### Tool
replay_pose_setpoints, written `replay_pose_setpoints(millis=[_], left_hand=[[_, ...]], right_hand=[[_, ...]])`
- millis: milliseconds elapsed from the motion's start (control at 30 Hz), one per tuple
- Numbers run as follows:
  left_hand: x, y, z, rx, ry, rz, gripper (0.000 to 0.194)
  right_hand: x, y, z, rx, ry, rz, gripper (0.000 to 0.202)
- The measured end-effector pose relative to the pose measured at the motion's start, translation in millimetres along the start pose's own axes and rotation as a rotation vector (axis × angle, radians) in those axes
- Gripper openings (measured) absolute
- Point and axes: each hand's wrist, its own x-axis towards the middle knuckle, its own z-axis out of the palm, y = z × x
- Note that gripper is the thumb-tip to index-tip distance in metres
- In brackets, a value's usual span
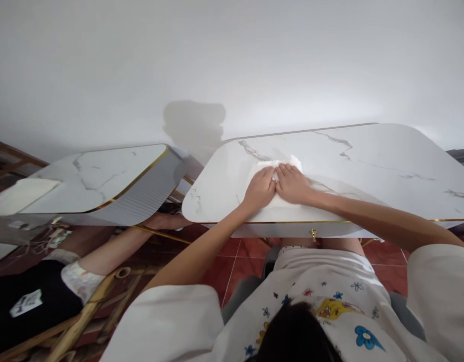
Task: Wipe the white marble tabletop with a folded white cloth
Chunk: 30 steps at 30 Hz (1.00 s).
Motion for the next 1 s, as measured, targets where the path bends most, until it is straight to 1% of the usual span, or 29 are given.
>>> replay_pose_setpoints(millis=[67,133,233,333,433,533,600,700,867,1000], left_hand=[[-14,5,-3.5,0.009,0.003,0.004,0.045],[-23,12,-4.5,0.017,0.006,0.005,0.045],[-28,29,-1.0,0.022,0.018,-0.009,0.044],[-27,54,5.3,0.01,0.01,-0.025,0.045],[-20,78,8.3,-0.005,-0.031,-0.027,0.045],[-10,89,6.4,-0.017,-0.062,-0.017,0.043],[0,89,5.4,-0.029,-0.075,-0.002,0.04],[24,81,9.9,-0.042,-0.083,0.004,0.036],[77,60,30.2,-0.041,-0.029,-0.055,0.041],[120,40,44.3,-0.065,-0.003,-0.081,0.038]], right_hand=[[-13,-8,0,-0.009,0.039,-0.015,0.058],[-24,-11,0,-0.007,0.069,-0.033,0.057],[-40,-4,-4,0.007,0.076,-0.052,0.056],[-58,12,-12,0.009,0.048,-0.036,0.056],[-72,28,-19,-0.013,0.013,-0.018,0.057],[-74,38,-23,-0.051,-0.003,-0.019,0.058],[-67,46,-23,-0.072,-0.004,-0.019,0.058],[-44,62,-21,-0.091,0.003,-0.021,0.058],[8,100,-18,-0.1,-0.005,-0.05,0.056],[50,129,-14,-0.086,0.016,-0.038,0.054]])
